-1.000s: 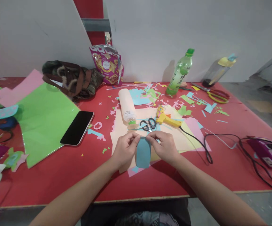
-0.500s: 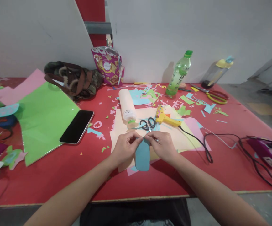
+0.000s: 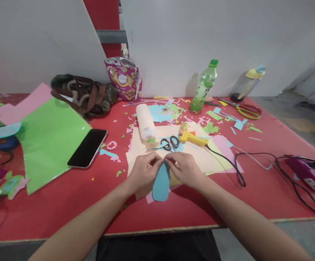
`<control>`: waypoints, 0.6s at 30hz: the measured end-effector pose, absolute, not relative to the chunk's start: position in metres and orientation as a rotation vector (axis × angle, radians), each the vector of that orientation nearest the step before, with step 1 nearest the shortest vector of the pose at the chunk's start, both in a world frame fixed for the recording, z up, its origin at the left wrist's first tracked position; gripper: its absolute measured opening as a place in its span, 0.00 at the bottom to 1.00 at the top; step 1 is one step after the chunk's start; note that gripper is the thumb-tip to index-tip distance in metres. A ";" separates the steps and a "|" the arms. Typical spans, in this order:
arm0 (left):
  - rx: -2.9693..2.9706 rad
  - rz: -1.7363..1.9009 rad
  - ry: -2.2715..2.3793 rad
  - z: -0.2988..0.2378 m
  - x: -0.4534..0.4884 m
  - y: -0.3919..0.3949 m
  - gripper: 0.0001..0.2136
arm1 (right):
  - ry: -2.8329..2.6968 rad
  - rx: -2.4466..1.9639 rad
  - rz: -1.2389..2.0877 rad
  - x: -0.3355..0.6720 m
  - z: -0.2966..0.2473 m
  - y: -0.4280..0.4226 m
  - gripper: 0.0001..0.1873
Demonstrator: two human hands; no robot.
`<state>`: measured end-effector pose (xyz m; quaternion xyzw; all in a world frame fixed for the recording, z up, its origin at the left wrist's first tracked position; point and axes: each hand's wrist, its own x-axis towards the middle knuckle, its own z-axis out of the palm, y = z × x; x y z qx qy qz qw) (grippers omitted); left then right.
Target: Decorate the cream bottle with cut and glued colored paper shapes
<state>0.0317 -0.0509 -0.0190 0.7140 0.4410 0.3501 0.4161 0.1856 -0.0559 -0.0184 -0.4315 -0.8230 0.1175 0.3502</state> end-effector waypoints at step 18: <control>1.819 0.932 1.142 -0.017 0.032 -0.050 0.07 | -2.052 -1.091 0.397 0.187 -0.019 -0.049 0.06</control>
